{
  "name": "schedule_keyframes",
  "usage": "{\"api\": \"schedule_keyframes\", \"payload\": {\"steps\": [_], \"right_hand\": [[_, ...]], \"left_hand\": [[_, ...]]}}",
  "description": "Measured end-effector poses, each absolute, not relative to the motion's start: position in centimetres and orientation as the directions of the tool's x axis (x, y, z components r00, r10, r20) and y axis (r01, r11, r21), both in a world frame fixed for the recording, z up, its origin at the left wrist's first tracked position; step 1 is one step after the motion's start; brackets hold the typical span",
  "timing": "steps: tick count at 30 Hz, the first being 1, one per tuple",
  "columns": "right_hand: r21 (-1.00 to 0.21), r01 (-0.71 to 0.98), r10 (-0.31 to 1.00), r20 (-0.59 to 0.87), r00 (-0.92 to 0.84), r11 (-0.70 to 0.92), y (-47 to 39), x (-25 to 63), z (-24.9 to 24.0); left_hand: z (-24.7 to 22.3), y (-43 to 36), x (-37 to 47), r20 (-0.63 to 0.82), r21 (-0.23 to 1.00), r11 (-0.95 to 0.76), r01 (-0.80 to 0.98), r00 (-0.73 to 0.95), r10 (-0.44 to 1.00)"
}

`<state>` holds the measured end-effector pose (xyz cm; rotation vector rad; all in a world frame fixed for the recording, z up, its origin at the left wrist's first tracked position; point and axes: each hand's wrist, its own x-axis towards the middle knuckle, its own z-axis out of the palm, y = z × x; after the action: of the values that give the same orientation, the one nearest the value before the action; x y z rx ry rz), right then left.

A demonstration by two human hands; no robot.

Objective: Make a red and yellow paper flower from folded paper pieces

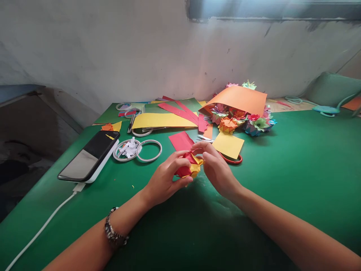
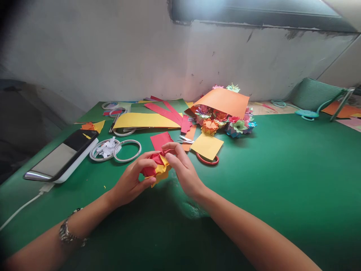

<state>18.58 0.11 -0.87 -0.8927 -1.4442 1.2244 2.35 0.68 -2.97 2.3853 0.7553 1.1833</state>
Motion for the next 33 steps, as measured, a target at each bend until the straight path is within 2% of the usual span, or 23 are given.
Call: {"api": "schedule_keyframes", "payload": {"steps": [2, 4, 6, 8, 19, 28, 33], "right_hand": [[-0.901, 0.084, 0.89, 0.4, -0.219, 0.426, 0.5, 19.0, -0.6], [-0.753, 0.242, 0.788, 0.553, -0.271, 0.612, 0.8, 19.4, -0.2], [-0.619, 0.318, 0.696, 0.632, -0.341, 0.718, 1.1, 19.7, 0.0], [-0.543, 0.326, 0.634, 0.671, -0.385, 0.773, 1.2, 19.9, 0.0], [-0.306, 0.376, 0.456, 0.783, -0.423, 0.875, 1.2, 20.1, 0.3], [-0.283, 0.359, 0.434, 0.769, -0.469, 0.889, 1.3, 20.3, 0.5], [-0.171, 0.433, 0.382, 0.797, -0.467, 0.885, 1.4, 20.2, 0.4]], "left_hand": [[-3.0, 0.7, 2.3, 0.618, 0.564, -0.771, 0.294, 0.469, 0.631], [-3.2, 0.7, 2.2, 0.631, 0.582, -0.762, 0.284, 0.434, 0.643], [-3.3, 0.8, 2.1, 0.644, 0.587, -0.764, 0.27, 0.417, 0.642], [-3.4, 0.7, 1.9, 0.652, 0.589, -0.767, 0.254, 0.411, 0.637], [-3.2, 0.5, 2.1, 0.679, 0.588, -0.787, 0.185, 0.415, 0.605], [-3.2, 0.6, 2.1, 0.679, 0.57, -0.804, 0.169, 0.453, 0.577], [-3.1, 0.7, 2.1, 0.67, 0.574, -0.796, 0.193, 0.449, 0.591]]}}
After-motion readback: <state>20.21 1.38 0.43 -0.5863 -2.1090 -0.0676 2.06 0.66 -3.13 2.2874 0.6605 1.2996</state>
